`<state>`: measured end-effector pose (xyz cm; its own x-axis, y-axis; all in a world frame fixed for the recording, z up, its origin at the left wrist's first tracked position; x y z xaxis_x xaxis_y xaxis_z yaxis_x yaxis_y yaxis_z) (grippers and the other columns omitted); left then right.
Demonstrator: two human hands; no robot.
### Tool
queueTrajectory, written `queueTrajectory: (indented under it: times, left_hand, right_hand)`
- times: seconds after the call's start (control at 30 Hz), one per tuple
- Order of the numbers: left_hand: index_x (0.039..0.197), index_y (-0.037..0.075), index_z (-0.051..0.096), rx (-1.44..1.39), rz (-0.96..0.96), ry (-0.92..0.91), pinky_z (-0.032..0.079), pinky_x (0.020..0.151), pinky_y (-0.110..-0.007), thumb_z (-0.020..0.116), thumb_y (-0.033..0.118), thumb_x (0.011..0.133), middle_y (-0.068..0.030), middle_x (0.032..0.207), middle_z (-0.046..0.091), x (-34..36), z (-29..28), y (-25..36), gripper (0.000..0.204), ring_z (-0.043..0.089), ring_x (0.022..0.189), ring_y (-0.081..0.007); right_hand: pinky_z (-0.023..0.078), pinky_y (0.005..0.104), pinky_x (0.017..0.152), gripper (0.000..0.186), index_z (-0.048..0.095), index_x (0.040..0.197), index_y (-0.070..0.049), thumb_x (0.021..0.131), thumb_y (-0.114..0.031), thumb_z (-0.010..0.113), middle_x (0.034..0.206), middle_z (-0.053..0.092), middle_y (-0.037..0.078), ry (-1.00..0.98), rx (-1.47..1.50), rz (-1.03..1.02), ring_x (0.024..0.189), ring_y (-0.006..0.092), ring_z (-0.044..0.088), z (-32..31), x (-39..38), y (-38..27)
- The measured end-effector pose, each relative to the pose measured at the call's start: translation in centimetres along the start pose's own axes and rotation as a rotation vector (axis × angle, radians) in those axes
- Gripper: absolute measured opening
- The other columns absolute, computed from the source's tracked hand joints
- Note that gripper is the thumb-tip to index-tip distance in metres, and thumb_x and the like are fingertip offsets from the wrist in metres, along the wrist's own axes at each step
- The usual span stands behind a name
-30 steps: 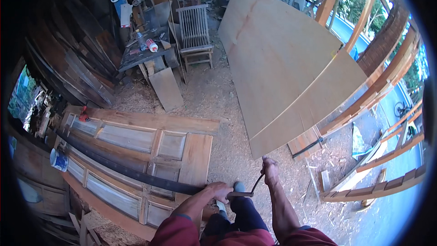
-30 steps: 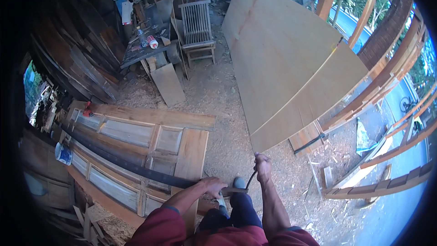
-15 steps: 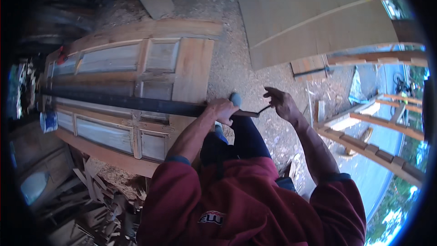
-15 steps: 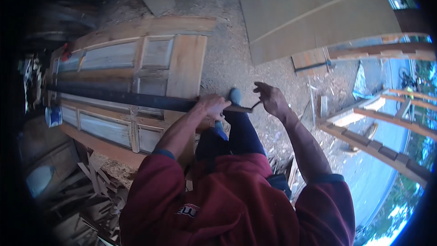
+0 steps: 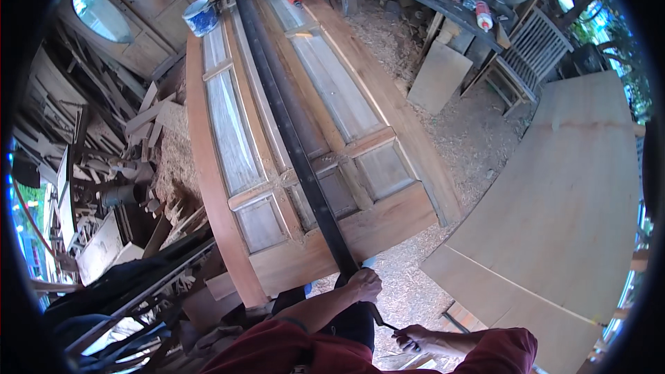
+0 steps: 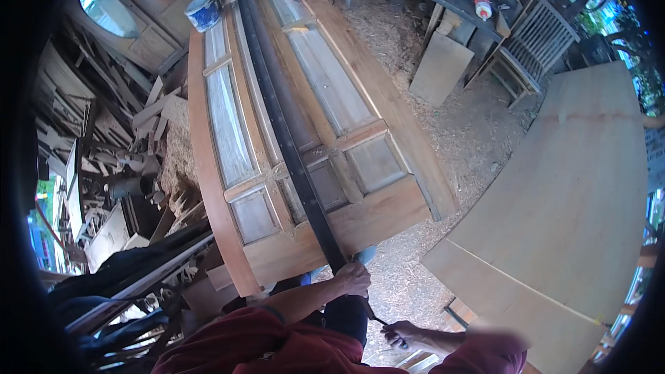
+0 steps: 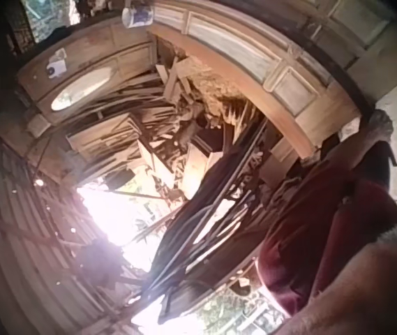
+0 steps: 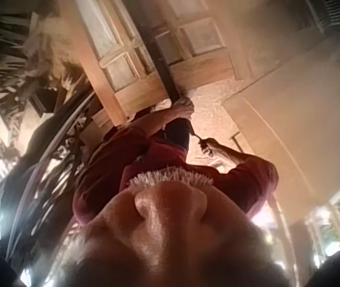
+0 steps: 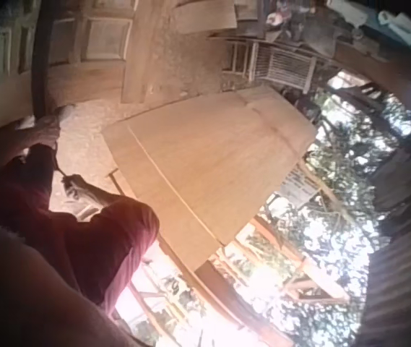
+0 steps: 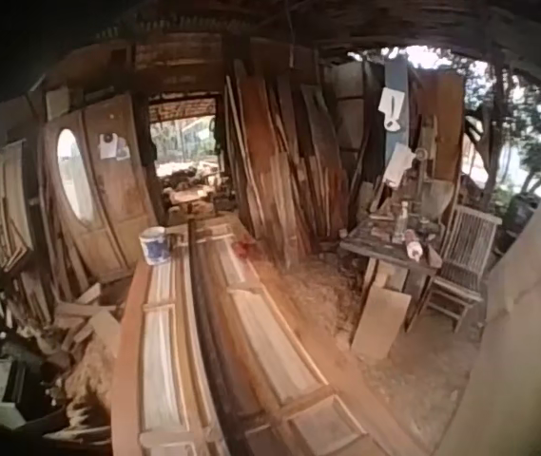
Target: The person assembles components of a wooden door using a bar clamp, hammer, and power drill, then applies a substance to a small piece of wood with their finger.
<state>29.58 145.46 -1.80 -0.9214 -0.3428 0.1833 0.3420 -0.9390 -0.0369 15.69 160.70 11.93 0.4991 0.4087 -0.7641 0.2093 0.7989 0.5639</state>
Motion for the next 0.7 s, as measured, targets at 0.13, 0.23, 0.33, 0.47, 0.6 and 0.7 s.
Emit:
queueTrajectory:
  times: [0.13,0.23,0.33,0.47,0.6,0.7]
  left_hand:
    - [0.047,0.013,0.056,-0.355,0.049,-0.111,0.047,0.040,-0.041,0.066,0.025,0.073,-0.0039,0.049,0.058,0.2,2.0,0.8,0.030,0.053,0.039,-0.0244]
    - [0.064,0.016,0.070,-2.127,0.756,-0.081,0.051,0.049,-0.040,0.063,0.023,0.079,-0.0023,0.064,0.069,0.7,4.1,4.1,0.018,0.064,0.056,-0.0209]
    - [0.075,0.018,0.079,-3.261,1.268,0.038,0.055,0.059,-0.039,0.062,0.022,0.083,-0.0010,0.078,0.077,2.3,8.0,3.2,0.019,0.073,0.072,-0.0178]
    - [0.078,0.017,0.080,-3.215,1.261,0.101,0.058,0.069,-0.037,0.063,0.022,0.086,-0.0006,0.086,0.078,3.3,10.0,4.1,0.019,0.074,0.081,-0.0174]
    - [0.092,0.015,0.080,-3.280,1.366,-0.086,0.060,0.076,-0.036,0.058,0.023,0.091,-0.0057,0.097,0.078,3.5,8.4,4.3,0.023,0.075,0.089,-0.0210]
    - [0.085,0.015,0.080,-3.326,1.311,0.036,0.059,0.069,-0.038,0.058,0.022,0.090,-0.0089,0.088,0.077,3.0,7.8,3.7,0.024,0.075,0.084,-0.0229]
  right_hand:
    - [0.022,0.0248,0.038,0.014,0.049,0.090,-0.008,0.103,-0.011,0.046,0.055,0.036,-0.003,-0.040,0.110,-0.107,0.041,0.0078,0.030,-0.8,0.4,0.8]
    - [0.028,0.0250,0.040,0.010,0.051,0.096,-0.003,0.102,-0.010,0.049,0.058,0.039,-0.002,-0.100,0.101,-0.200,0.044,0.0087,0.035,-1.7,0.9,1.0]
    - [0.034,0.0244,0.043,0.013,0.053,0.106,0.002,0.100,-0.009,0.050,0.064,0.043,-0.001,-0.182,0.225,-0.253,0.050,0.0097,0.041,-2.6,1.3,1.6]
    - [0.039,0.0237,0.048,0.033,0.057,0.125,0.012,0.095,0.000,0.052,0.071,0.051,0.004,-0.160,-0.083,-0.630,0.060,0.0091,0.049,-1.8,0.2,1.9]
    - [0.033,0.0259,0.039,0.011,0.059,0.103,0.003,0.093,0.000,0.053,0.065,0.046,-0.001,-0.037,0.308,-0.661,0.047,0.0085,0.043,1.6,0.6,3.8]
    - [0.025,0.0256,0.035,0.013,0.061,0.097,-0.001,0.099,-0.007,0.050,0.054,0.041,-0.003,0.320,0.137,-0.616,0.040,0.0064,0.034,3.3,1.2,6.1]
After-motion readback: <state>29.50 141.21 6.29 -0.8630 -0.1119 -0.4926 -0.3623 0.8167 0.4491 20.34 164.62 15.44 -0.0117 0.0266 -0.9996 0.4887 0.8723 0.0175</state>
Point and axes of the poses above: each hand's wrist, its own x-axis towards the middle knuckle, its own z-axis out of the palm, y = z × x, the point moved 5 cm from there along x, towards the middle knuckle
